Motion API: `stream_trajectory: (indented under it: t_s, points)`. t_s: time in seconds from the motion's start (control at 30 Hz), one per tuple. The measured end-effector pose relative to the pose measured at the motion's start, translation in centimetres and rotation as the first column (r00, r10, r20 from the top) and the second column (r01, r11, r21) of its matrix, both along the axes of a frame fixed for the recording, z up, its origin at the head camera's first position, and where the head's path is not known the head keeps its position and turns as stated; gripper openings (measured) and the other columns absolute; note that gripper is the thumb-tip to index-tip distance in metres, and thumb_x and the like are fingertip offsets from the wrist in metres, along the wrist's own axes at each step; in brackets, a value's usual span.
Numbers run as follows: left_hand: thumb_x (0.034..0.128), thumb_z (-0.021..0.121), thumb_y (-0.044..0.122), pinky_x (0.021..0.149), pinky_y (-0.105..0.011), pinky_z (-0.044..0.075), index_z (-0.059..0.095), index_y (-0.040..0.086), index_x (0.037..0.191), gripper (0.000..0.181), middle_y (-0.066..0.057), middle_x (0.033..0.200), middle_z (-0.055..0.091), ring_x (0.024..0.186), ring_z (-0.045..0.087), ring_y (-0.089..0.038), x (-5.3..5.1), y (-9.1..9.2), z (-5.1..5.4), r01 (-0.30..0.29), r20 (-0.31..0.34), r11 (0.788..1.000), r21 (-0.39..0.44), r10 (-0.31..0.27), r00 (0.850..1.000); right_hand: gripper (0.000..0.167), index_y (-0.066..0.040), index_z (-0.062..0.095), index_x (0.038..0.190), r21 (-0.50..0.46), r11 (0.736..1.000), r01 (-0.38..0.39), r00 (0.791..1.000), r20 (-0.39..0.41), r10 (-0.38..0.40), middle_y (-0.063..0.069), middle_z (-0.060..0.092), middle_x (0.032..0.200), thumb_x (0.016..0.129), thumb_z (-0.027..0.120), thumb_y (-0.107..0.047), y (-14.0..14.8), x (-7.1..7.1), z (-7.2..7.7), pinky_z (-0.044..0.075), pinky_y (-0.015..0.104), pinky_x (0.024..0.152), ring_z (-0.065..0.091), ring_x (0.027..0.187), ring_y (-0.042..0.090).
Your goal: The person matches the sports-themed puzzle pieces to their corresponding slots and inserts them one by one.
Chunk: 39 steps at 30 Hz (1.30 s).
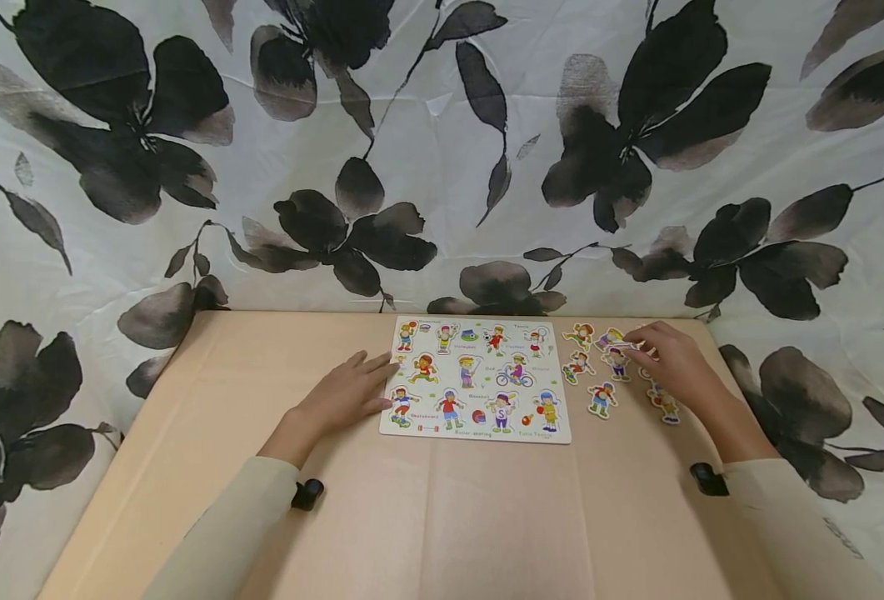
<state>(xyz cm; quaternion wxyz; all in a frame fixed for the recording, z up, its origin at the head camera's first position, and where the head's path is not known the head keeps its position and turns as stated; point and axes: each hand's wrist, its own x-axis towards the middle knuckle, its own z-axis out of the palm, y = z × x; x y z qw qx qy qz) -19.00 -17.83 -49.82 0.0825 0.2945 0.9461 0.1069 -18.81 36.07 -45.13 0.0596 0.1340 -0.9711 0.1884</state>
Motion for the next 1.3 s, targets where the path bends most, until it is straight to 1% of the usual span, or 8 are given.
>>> stream_trajectory:
  t_s: [0.23,0.4,0.63,0.83,0.93,1.03,1.17,1.3]
  points:
    - [0.0997,0.064,0.049,0.118,-0.065,0.036,0.046,0.015,0.157,0.069,-0.010,0.166,0.039,0.148,0.035,-0.053,0.0,-0.1,-0.1,-0.002,0.002,1.000,0.013,0.002,1.000,0.018,0.001,0.074,0.110,-0.001,1.000,-0.006,1.000,-0.013,0.006,0.018,0.068,0.104,0.095,0.074,-0.010,0.8,0.6,-0.9,0.060,0.051,0.073,0.069,0.088,0.033]
    - [0.0998,0.064,0.049,0.119,-0.065,0.036,0.046,0.015,0.157,0.069,-0.011,0.165,0.039,0.148,0.035,-0.053,-0.1,-0.1,-0.2,0.001,-0.001,1.000,0.014,-0.001,1.000,0.021,0.001,0.073,0.113,-0.003,1.000,-0.002,1.000,0.022,0.002,0.018,0.068,0.105,0.096,0.073,-0.010,0.8,1.1,-1.9,0.060,0.052,0.075,0.070,0.090,0.034]
    - [0.0994,0.065,0.049,0.118,-0.064,0.037,0.046,0.015,0.157,0.069,-0.011,0.164,0.041,0.147,0.037,-0.052,0.0,-0.2,-0.2,-0.003,-0.006,1.000,0.014,0.003,1.000,0.023,0.003,0.071,0.113,-0.008,1.000,0.000,0.999,0.035,0.000,0.020,0.069,0.107,0.096,0.073,-0.013,0.6,1.2,-3.1,0.058,0.053,0.078,0.069,0.093,0.035]
    - [0.0996,0.065,0.048,0.119,-0.064,0.036,0.046,0.015,0.157,0.069,-0.011,0.165,0.040,0.147,0.036,-0.053,-0.1,-0.2,-0.2,-0.001,-0.001,1.000,0.017,0.001,1.000,0.030,0.002,0.069,0.119,0.012,0.996,0.083,0.990,0.114,-0.084,0.022,0.065,0.115,0.101,0.068,-0.022,1.8,1.4,-3.6,0.057,0.054,0.081,0.068,0.096,0.037]
    - [0.0994,0.066,0.047,0.118,-0.065,0.036,0.047,0.015,0.157,0.068,-0.011,0.165,0.040,0.147,0.036,-0.054,-0.1,-0.3,-0.3,-0.005,-0.006,1.000,0.017,0.005,1.000,0.033,0.003,0.066,0.123,0.014,0.992,0.123,0.980,0.153,-0.124,0.023,0.063,0.118,0.102,0.068,-0.022,2.6,1.4,-3.5,0.057,0.057,0.082,0.067,0.100,0.040]
    - [0.0990,0.066,0.047,0.117,-0.066,0.036,0.047,0.015,0.156,0.069,-0.012,0.164,0.041,0.147,0.035,-0.054,-0.1,-0.3,-0.2,-0.010,-0.008,1.000,0.023,0.010,1.000,0.034,0.004,0.064,0.126,0.019,0.984,0.175,0.970,0.166,-0.176,0.024,0.063,0.118,0.103,0.066,-0.021,3.1,1.3,-3.3,0.056,0.059,0.086,0.064,0.104,0.041]
    - [0.0985,0.066,0.048,0.118,-0.066,0.036,0.047,0.016,0.157,0.069,-0.011,0.165,0.040,0.148,0.034,-0.053,0.0,-0.2,-0.1,-0.017,0.002,0.999,0.034,0.017,1.000,0.040,0.007,0.059,0.132,0.017,0.965,0.262,0.948,0.185,-0.261,0.025,0.061,0.115,0.106,0.061,-0.023,3.4,0.5,-3.4,0.054,0.060,0.090,0.060,0.105,0.042]
    - [0.0987,0.066,0.049,0.118,-0.066,0.036,0.047,0.016,0.157,0.070,-0.010,0.165,0.040,0.149,0.034,-0.053,-0.1,-0.1,-0.2,-0.014,0.008,0.999,0.032,0.014,1.000,0.043,0.008,0.055,0.137,0.027,0.947,0.321,0.925,0.207,-0.319,0.025,0.058,0.113,0.107,0.059,-0.023,3.9,-0.8,-3.8,0.053,0.057,0.086,0.057,0.098,0.039]
